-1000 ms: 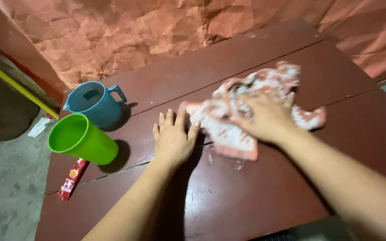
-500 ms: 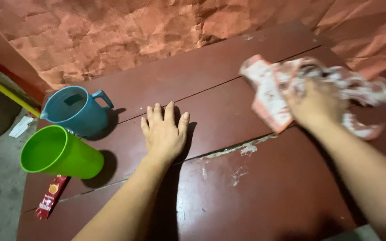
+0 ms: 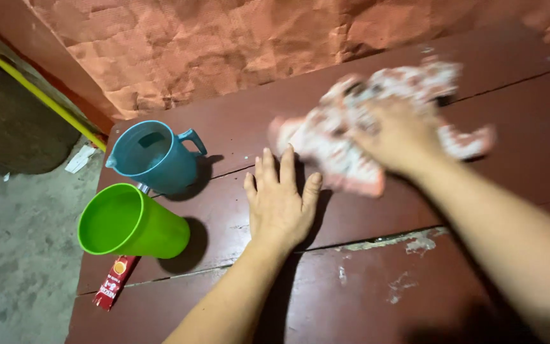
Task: Wiping a wooden table with a damp cloth.
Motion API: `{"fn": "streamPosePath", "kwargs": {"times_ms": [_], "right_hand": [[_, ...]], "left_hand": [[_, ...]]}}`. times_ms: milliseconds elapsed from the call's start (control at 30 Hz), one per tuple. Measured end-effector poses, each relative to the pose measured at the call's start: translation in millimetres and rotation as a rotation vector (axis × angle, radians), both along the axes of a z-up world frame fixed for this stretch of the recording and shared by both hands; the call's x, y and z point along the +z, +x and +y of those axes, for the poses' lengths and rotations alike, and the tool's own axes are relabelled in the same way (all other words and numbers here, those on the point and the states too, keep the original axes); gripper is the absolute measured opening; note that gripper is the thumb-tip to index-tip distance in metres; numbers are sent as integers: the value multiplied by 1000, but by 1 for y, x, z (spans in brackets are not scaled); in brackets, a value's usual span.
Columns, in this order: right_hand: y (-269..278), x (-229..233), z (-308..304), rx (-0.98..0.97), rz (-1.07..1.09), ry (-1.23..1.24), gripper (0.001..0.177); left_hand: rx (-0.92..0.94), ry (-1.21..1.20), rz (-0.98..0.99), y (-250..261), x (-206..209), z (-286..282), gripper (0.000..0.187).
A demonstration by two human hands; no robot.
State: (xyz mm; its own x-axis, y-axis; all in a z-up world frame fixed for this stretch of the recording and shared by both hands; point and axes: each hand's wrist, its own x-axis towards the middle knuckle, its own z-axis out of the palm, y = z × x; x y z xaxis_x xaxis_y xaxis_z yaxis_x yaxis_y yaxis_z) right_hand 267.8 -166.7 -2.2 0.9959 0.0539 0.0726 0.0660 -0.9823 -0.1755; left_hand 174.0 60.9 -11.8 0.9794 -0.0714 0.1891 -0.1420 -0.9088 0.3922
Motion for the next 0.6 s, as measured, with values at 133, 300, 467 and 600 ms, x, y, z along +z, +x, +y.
{"fn": "streamPosePath", "kwargs": {"times_ms": [133, 300, 467, 600], "right_hand": [[34, -28, -109, -156, -103, -76, 75], [39, -53, -210, -398, -217, 134, 70], [66, -82, -214, -361, -333, -67, 65], [45, -38, -78, -196, -300, -92, 68]], "left_hand": [[-5, 24, 33, 0, 6, -1, 77], [-11, 60, 12, 1, 8, -3, 77], [-16, 74, 8, 0, 8, -5, 76], [-16, 96, 0, 0, 8, -5, 76]]}}
